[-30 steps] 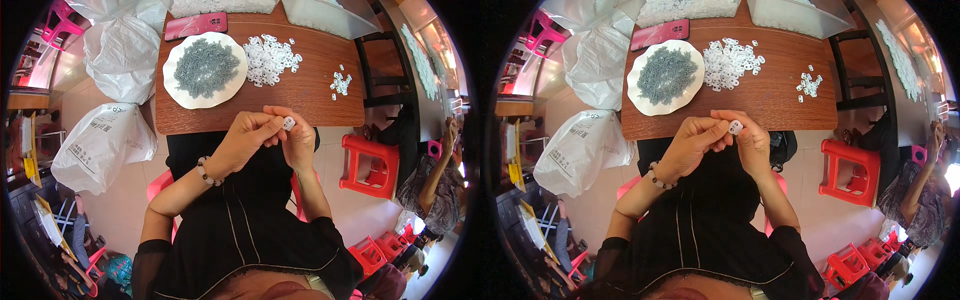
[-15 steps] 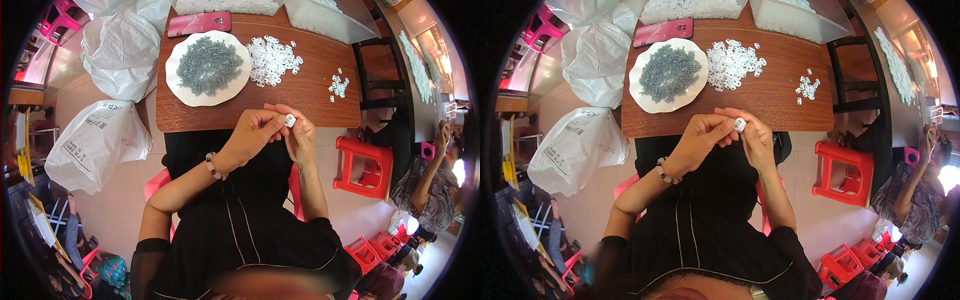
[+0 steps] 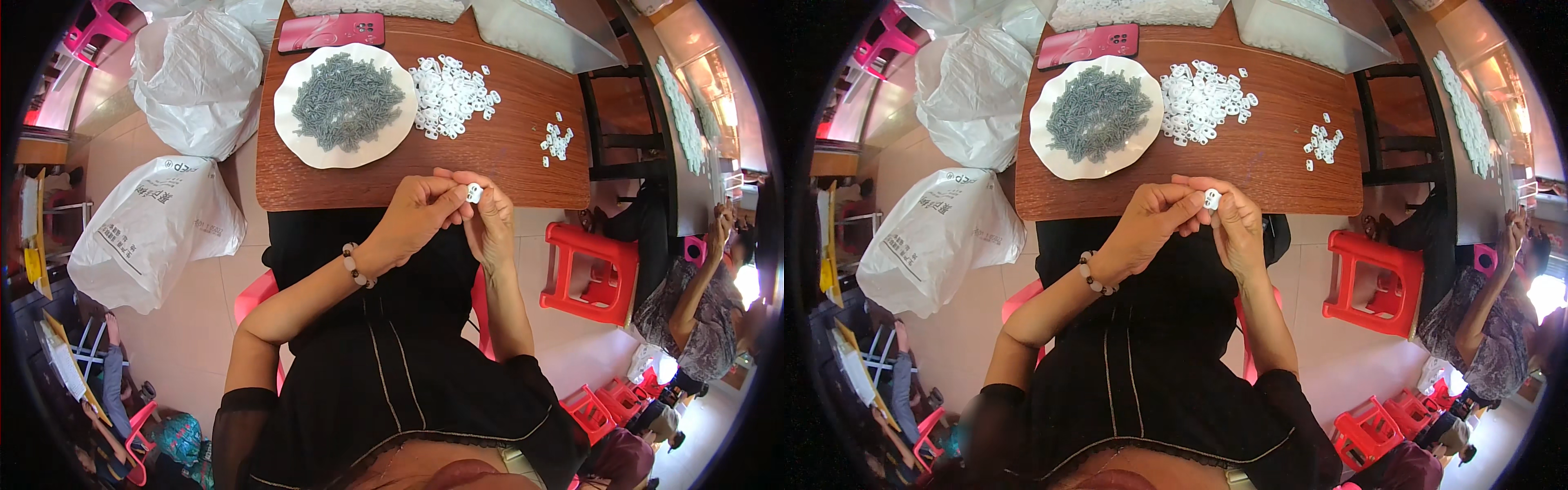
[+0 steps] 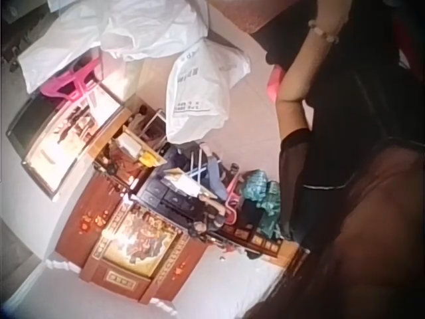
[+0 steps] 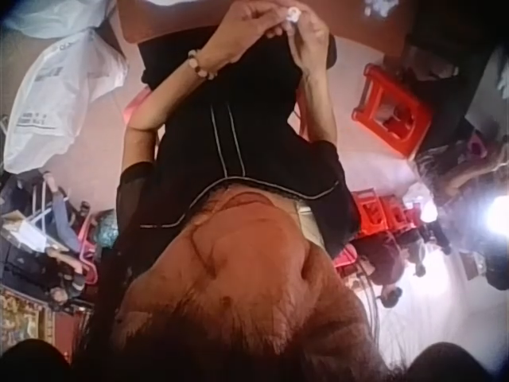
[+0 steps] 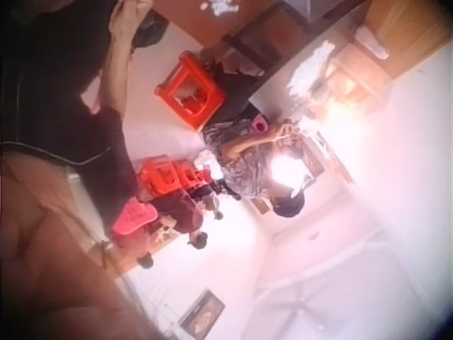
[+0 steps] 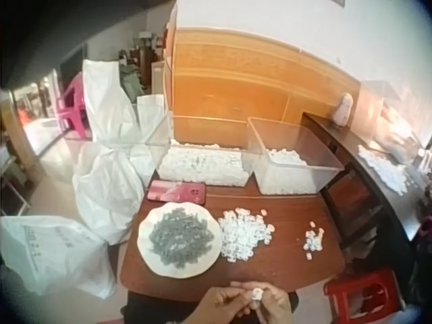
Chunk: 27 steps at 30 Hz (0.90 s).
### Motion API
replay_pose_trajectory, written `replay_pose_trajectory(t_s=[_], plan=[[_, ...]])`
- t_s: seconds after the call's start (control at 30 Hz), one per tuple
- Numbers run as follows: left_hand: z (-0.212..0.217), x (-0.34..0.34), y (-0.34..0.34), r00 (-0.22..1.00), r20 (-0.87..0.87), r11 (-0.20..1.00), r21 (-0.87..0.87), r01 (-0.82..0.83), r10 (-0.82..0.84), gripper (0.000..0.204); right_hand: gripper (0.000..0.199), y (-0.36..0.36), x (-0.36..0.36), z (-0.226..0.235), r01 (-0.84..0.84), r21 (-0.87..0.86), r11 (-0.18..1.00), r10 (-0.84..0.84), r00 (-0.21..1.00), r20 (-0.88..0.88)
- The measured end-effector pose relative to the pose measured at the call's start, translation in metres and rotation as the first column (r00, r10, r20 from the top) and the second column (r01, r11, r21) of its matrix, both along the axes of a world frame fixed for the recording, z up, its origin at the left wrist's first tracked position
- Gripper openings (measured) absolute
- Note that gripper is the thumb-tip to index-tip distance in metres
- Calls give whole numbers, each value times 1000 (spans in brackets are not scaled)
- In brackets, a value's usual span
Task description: Assembling small white plastic components by manually inserting tiny grey beads into the holes.
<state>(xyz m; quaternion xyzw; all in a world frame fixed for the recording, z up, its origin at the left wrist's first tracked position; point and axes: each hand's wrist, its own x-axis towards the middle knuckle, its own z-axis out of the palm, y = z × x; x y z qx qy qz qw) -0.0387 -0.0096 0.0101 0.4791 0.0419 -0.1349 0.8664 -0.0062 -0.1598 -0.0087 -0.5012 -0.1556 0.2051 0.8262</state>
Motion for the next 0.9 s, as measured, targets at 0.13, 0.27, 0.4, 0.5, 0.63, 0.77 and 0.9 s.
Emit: replay_pose_trajectory(t_s=[0.13, 0.27, 0.4, 0.5, 0.63, 0.77, 0.9], plan=[[-1, -1, 0, 1000, -27, 999, -35, 7, -7, 28, 46, -1, -1, -2, 13, -13, 1000, -13, 1000, -26], [-1, -1, 2, 998, -56, 999, -38, 2, -4, 27, 47, 2, -1, -1, 7, -6, 1000, -7, 998, -58], [0, 0, 2, 998, -62, 998, -56, 5, -9, 26, 49, 0, 3, 0, -33, 32, 999, 35, 998, -48], [-3, 2, 5, 997, -72, 996, -83, 13, -19, 25, 50, 0, 5, 0, -61, 27, 998, 62, 997, -37], [-5, 1, 6, 998, -55, 997, -81, 11, -16, 26, 51, 3, 5, 3, -57, 20, 998, 58, 998, -24], [-3, -1, 8, 995, -104, 997, -77, 1, -9, 28, 43, 0, 5, 7, -16, -151, 988, 26, 998, 61], [-4, -1, 15, 995, -96, 999, -31, -20, 17, 25, 27, 2, 9, 19, 10, -301, 954, 26, 993, 114]])
